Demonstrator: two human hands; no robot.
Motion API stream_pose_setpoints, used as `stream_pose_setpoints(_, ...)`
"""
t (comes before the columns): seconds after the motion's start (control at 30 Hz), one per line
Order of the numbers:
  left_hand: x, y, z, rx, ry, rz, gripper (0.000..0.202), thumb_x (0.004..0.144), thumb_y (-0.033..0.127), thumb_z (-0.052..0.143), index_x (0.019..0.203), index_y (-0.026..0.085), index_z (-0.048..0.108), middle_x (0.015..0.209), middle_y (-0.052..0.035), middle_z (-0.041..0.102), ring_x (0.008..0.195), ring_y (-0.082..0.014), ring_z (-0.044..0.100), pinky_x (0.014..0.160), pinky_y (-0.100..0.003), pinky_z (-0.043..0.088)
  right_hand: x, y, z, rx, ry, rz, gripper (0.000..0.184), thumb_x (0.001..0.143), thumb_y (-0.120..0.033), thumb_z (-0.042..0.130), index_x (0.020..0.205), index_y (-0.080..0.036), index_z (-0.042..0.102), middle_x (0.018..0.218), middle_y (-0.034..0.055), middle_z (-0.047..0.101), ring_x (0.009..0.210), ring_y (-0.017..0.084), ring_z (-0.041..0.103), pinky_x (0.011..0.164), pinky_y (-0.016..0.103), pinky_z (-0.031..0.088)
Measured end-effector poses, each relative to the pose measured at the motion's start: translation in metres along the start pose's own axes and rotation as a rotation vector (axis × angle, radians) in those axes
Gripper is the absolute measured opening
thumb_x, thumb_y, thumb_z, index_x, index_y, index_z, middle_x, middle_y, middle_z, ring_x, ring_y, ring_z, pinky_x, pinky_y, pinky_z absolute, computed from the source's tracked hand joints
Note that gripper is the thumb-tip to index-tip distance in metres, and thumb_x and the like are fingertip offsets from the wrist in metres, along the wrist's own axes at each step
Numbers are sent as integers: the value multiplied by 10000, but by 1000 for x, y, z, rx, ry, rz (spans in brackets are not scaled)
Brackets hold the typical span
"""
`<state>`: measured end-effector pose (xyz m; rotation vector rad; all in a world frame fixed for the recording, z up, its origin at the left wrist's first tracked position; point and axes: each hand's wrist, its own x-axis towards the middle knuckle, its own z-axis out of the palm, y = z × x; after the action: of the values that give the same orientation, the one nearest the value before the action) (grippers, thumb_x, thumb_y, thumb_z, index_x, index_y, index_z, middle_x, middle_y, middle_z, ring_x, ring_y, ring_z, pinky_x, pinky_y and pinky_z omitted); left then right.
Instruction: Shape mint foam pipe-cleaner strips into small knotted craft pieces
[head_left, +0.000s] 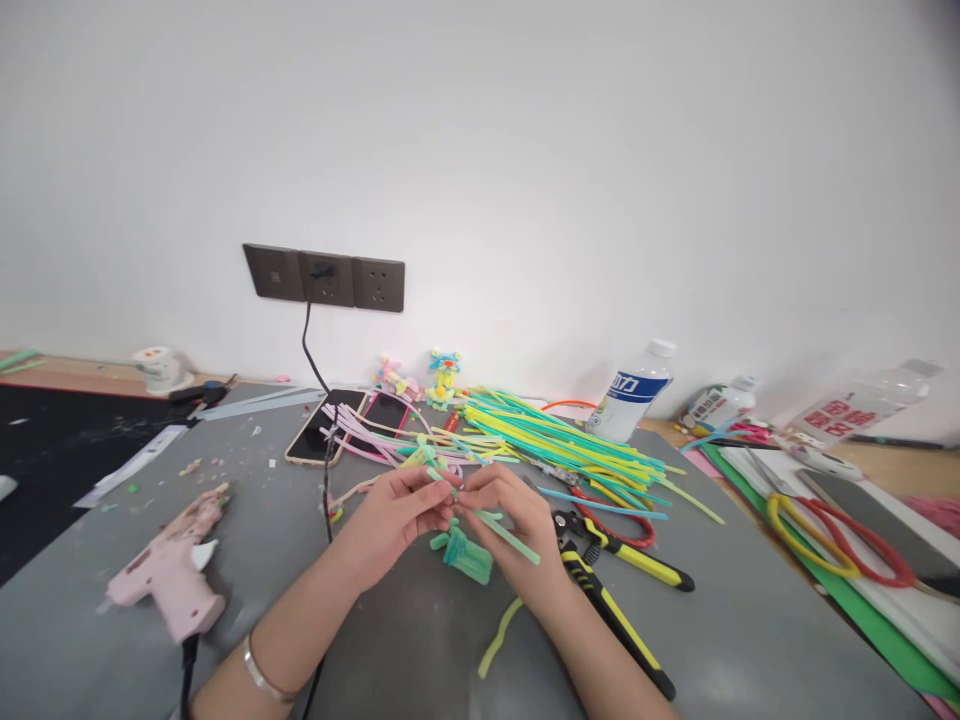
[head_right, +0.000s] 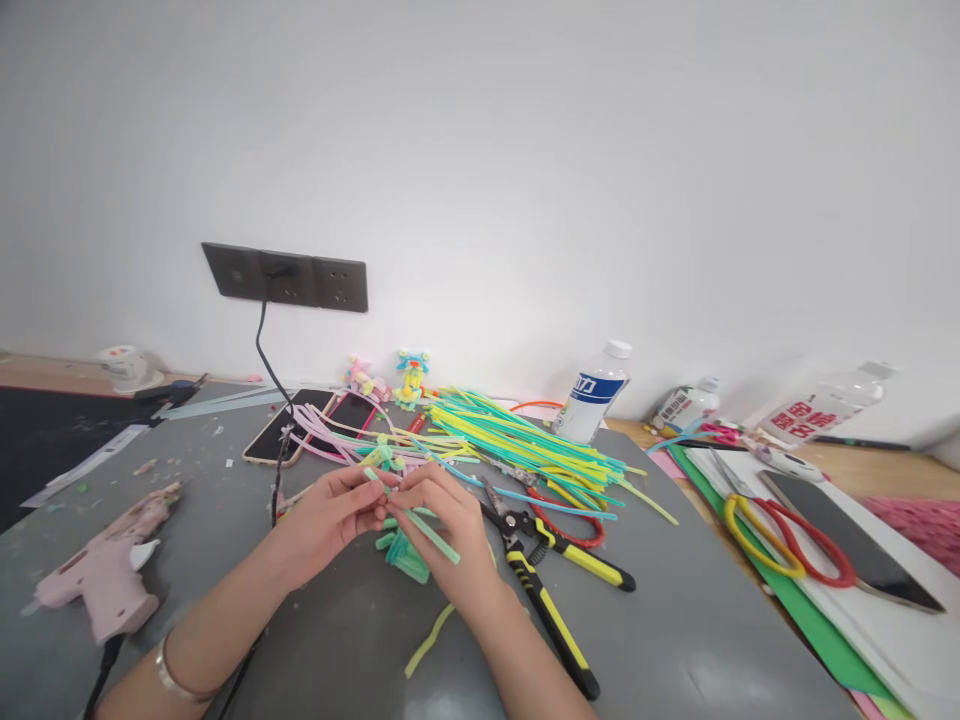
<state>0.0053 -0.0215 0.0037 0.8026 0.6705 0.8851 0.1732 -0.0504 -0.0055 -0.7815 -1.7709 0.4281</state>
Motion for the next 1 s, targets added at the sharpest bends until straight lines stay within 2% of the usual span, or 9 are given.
stream_pose_setpoints(0.17, 1, -2, -2, 230, 2, 93, 328, 729, 439, 802, 815, 126, 751, 674, -25, 674, 637, -111, 588, 594, -210, 460, -1, 2, -3, -31, -8, -14, 155, 891, -76, 602, 888, -230, 624, 868, 51, 634, 778, 183, 616, 701, 308, 483)
stream_pose_setpoints(0.37, 1, 1, -4, 425, -59, 158, 346, 790, 460, 735, 715, 123, 720, 626, -23, 664, 564, -102, 545, 535, -212, 409, 0, 5, -8, -14, -8, 5, 110, 883, -118, 641, 859, -225, 629, 793, 34, 642, 733, 183, 616, 666, 302, 480)
stream_pose_setpoints(0.6, -1, 0, -5, 407, -19, 139, 342, 755, 451, 766, 849, 122, 761, 639, -35, 665, 560, -100, 527, 501, -204, 362, 6, 1, -12, 20, -39, 35, 107, 887, -161, 654, 804, -225, 632, 779, 41, 647, 726, 189, 612, 660, 315, 479)
stream_pose_setpoints(0.73, -1, 1, -1, 321, -11, 113, 376, 701, 477, 802, 825, 124, 761, 636, -26, 636, 530, -81, 477, 469, -197, 323, 6, 0, -13, 55, -24, 36, 115, 876, -155, 670, 788, -226, 648, 795, 43, 658, 730, 184, 614, 661, 313, 478)
stream_pose_setpoints(0.8, -2, 2, -2, 325, -31, 109, 370, 703, 479, 800, 795, 123, 757, 635, -30, 637, 518, -79, 462, 468, -203, 312, 6, 0, -13, 78, -22, 44, 106, 870, -188, 688, 776, -225, 657, 780, 49, 663, 733, 197, 614, 665, 327, 481)
stream_pose_setpoints(0.9, -3, 4, -7, 417, -123, 98, 332, 755, 455, 764, 719, 125, 745, 632, -46, 645, 536, -96, 488, 492, -216, 332, 8, 1, -15, 141, -58, 79, 121, 865, -254, 706, 755, -221, 667, 757, 52, 665, 720, 202, 608, 653, 333, 485)
stream_pose_setpoints(1.0, -5, 10, -10, 547, -191, 105, 281, 809, 409, 720, 723, 143, 751, 661, -59, 670, 598, -129, 539, 583, -243, 402, 9, 0, -20, 236, -131, 155, 136, 853, -292, 724, 754, -210, 679, 755, 50, 656, 722, 194, 602, 668, 327, 490)
